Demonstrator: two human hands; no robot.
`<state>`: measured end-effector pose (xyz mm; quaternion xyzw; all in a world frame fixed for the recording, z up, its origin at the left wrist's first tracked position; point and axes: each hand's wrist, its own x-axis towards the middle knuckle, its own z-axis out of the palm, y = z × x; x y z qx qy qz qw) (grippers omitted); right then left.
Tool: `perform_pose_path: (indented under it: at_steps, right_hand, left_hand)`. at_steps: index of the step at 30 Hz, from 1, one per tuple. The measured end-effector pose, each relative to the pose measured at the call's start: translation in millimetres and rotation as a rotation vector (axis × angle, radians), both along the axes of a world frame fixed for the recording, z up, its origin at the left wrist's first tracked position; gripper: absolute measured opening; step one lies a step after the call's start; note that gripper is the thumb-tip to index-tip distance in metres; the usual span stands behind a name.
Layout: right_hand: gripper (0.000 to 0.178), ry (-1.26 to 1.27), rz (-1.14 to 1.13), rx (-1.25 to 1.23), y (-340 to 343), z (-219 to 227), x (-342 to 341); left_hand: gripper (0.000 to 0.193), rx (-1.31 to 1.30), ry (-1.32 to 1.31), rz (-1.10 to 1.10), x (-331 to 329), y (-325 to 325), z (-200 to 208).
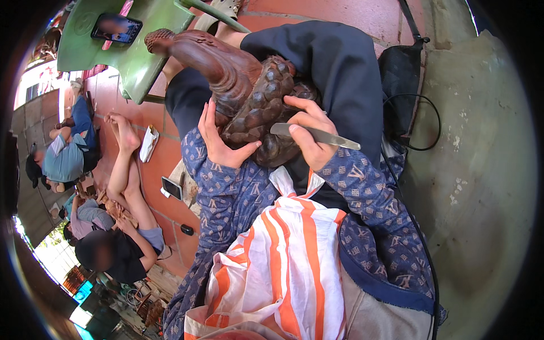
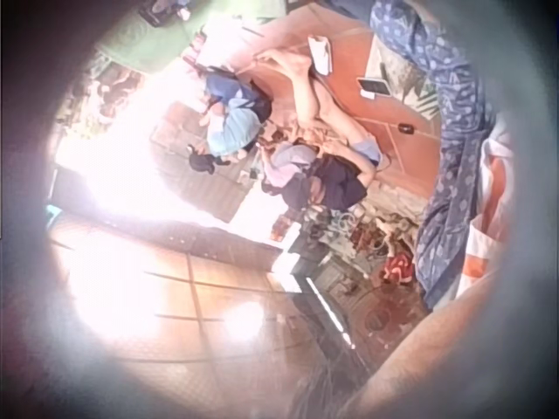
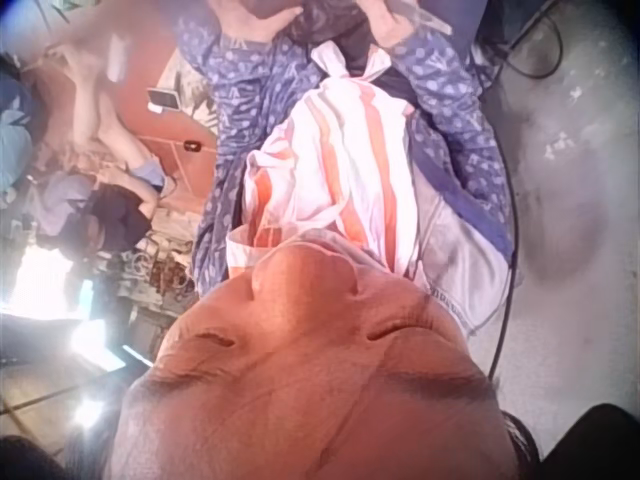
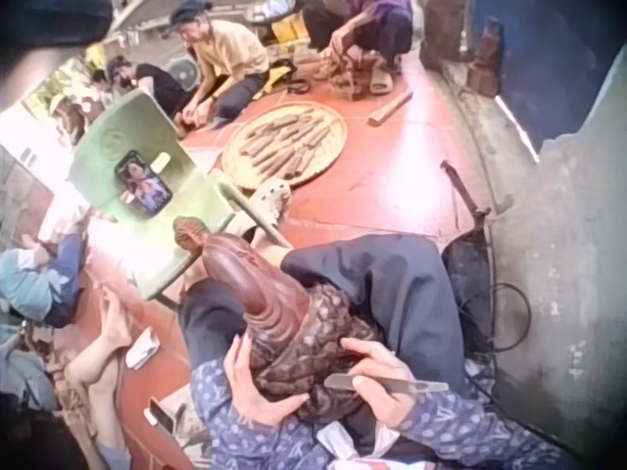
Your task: The person sits on the floor and carves a wooden figurine using a small knife. They hold the figurine with their left hand and carefully shape its surface with the knife in their right hand, occasionally adjusting their grip and the object's orientation.
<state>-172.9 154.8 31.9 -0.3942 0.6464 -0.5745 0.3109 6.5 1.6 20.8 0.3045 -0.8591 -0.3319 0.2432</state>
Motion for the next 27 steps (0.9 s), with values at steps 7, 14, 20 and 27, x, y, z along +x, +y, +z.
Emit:
perform_pose_path:
  at_steps: [7,14,20,27]
  right_hand:
    - [0.016,0.336,0.046,0.104,-3,-8,16]
    - [0.018,0.412,-0.006,0.120,-7,-6,39]
    - [0.016,0.310,-0.030,0.052,-6,-13,38]
    - [0.011,0.006,0.011,0.064,-3,-20,29]
  left_hand:
    - [0.114,-0.070,0.045,-0.045,-4,2,3]
    - [0.091,-0.299,-0.048,-0.149,-4,-17,12]
    - [0.083,-0.319,-0.088,-0.123,-10,-12,10]
    - [0.082,-0.278,-0.080,-0.018,-19,0,8]
